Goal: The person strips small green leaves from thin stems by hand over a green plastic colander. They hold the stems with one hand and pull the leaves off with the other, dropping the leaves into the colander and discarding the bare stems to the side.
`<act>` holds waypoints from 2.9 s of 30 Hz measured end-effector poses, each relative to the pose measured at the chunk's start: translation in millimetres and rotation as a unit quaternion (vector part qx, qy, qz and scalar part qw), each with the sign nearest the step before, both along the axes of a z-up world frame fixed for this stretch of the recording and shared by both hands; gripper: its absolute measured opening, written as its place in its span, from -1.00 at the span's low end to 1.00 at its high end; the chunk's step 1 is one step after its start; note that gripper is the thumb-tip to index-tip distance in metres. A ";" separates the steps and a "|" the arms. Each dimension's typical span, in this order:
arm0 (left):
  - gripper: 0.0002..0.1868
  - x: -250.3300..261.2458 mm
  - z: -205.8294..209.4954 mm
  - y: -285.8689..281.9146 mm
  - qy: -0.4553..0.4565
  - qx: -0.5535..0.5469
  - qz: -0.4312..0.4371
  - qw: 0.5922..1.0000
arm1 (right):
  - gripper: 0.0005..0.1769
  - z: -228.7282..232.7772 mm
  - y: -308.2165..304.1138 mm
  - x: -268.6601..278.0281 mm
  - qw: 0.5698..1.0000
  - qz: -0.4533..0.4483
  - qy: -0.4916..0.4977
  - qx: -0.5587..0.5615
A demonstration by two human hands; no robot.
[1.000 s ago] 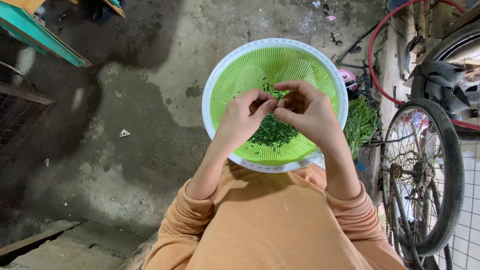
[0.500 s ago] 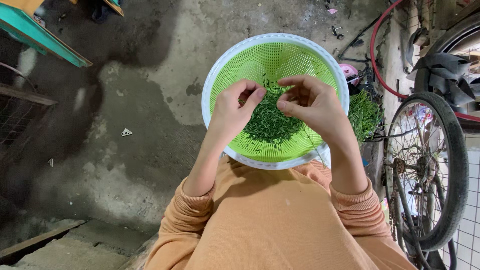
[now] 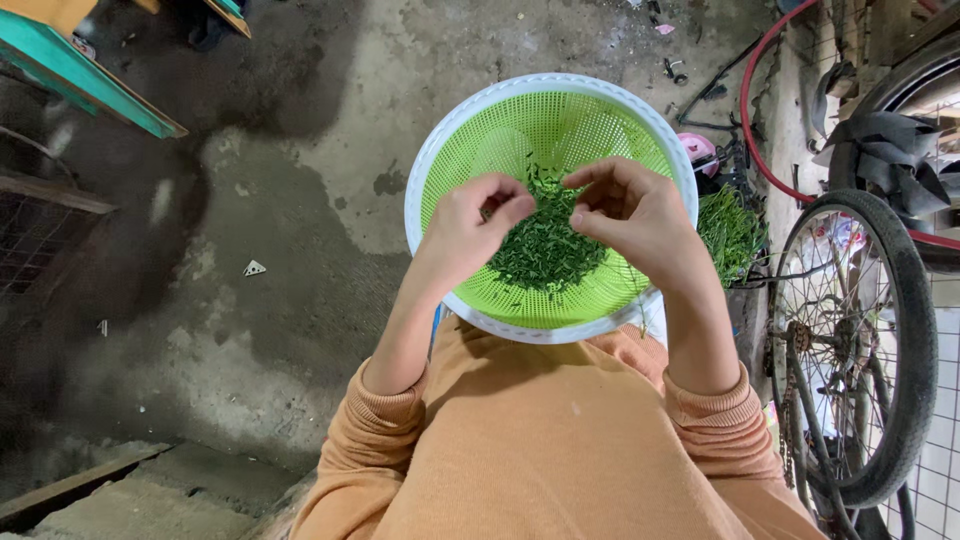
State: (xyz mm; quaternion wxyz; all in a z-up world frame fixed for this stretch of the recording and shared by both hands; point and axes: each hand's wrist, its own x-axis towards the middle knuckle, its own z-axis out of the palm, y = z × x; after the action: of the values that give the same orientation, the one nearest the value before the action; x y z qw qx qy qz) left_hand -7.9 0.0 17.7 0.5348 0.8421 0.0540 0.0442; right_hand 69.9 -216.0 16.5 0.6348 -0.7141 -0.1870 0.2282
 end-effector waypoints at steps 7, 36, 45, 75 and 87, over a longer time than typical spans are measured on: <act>-0.65 -0.9 2.7 22.6 -0.100 0.030 -0.028 0.994 | -0.64 6.8 -15.4 3.7 0.999 -0.047 -0.012 0.001; -0.58 10.8 -19.5 -1.7 -0.036 -0.401 0.033 0.915 | -0.46 19.1 14.4 -7.7 0.989 0.121 0.038 -0.075; -0.54 8.8 -11.3 -24.5 -0.061 -0.410 -0.016 0.910 | -0.45 9.8 20.5 -10.2 0.989 0.076 0.121 0.036; -0.67 17.9 -31.3 28.2 -0.162 -0.310 0.167 0.922 | -0.45 11.8 -34.4 13.6 0.996 -0.047 -0.055 -0.048; -0.68 11.9 -27.9 -20.5 -0.045 -0.187 0.026 0.981 | -0.42 11.8 -18.3 7.8 0.994 -0.054 -0.081 -0.045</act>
State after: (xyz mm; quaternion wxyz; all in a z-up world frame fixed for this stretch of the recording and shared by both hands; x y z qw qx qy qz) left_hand 4.0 -20.5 -10.2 0.6831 0.7230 0.0589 0.0846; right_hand 77.7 -234.3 28.3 0.5963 -0.7670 -0.1887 0.1431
